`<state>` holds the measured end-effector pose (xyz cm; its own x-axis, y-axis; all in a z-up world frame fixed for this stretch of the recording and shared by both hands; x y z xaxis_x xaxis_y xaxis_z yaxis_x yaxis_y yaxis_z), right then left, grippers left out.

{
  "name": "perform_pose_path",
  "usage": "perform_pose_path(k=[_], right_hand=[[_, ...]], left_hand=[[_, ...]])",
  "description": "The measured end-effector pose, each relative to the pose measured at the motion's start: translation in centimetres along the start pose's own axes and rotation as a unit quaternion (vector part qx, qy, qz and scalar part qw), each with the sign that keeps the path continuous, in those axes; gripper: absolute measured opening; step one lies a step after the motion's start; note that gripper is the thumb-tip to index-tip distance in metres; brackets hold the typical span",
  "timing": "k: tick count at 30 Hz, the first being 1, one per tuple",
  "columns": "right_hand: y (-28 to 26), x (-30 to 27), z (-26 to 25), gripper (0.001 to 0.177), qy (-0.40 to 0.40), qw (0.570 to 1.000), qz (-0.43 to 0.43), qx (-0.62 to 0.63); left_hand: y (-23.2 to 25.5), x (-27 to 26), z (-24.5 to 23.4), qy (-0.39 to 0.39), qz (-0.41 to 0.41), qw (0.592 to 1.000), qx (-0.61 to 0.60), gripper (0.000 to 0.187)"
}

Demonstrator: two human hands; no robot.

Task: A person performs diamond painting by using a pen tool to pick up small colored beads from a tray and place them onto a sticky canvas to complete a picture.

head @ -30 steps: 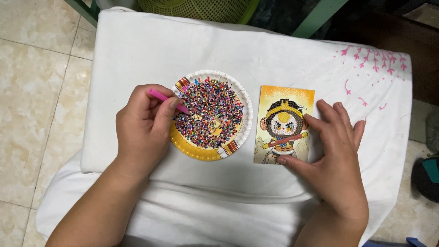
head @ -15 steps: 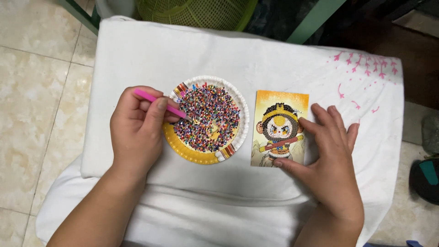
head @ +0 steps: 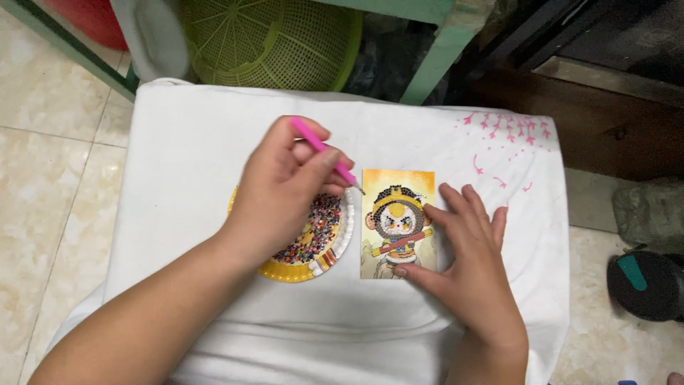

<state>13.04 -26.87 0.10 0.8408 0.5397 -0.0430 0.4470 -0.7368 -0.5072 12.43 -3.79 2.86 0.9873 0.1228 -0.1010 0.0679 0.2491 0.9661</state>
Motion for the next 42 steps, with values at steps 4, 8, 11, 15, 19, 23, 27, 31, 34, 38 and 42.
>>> perform_pose_path(k=[4,8,11,15,19,23,27,31,34,38,42], right_hand=[[-0.2,0.1,-0.3,0.079,0.001,1.000,-0.008,0.004],[-0.4,0.1,-0.4,0.078,-0.011,1.000,0.001,0.017],[-0.6,0.1,-0.5,0.073,-0.015,1.000,0.007,0.022],[-0.8,0.1,-0.5,0.064,-0.020,0.999,0.009,0.024],[-0.7,0.0,-0.4,0.063,-0.019,1.000,0.005,0.012],[-1.0,0.0,-0.4,0.064,-0.012,1.000,-0.002,0.011],[-0.9,0.1,-0.4,0.066,-0.009,1.000,-0.006,0.009],[-0.8,0.0,-0.3,0.066,-0.003,1.000,-0.015,0.003],[-0.9,-0.1,-0.3,0.066,-0.001,1.000,-0.019,0.003],[-0.9,-0.1,-0.3,0.067,0.006,1.000,-0.025,0.010],[-1.0,-0.2,-0.3,0.066,0.011,1.000,-0.029,0.006]], left_hand=[[0.0,0.9,1.8,-0.034,-0.015,0.999,0.038,0.014],[0.3,1.1,2.7,-0.087,-0.008,0.994,0.071,0.015],[0.2,1.0,2.5,-0.089,0.016,0.993,0.079,0.017],[0.1,0.3,1.4,-0.060,0.049,0.992,0.102,0.019],[0.7,-0.2,1.1,-0.035,0.080,0.988,0.131,0.020],[0.4,-0.4,1.5,-0.071,0.118,0.958,0.252,0.019],[-0.7,-0.4,2.1,-0.101,0.098,0.926,0.350,0.018],[-1.4,-0.3,2.2,-0.120,0.151,0.896,0.401,0.017],[-1.9,-0.2,2.3,-0.140,0.155,0.881,0.424,0.020],[-1.8,-0.4,2.9,-0.168,0.188,0.872,0.420,0.017],[-2.0,-0.4,3.1,-0.177,0.205,0.869,0.415,0.017]])
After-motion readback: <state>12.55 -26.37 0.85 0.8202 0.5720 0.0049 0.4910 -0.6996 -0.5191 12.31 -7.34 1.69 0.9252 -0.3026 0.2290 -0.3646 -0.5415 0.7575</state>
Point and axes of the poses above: each hand's wrist, its own x-axis towards the middle knuckle, its own z-axis out of the palm, y = z × x, the point moved 5 cm from there along x, towards the middle knuckle, and after that the axes turned 6 degrees about -y, right-handed, at the moved point
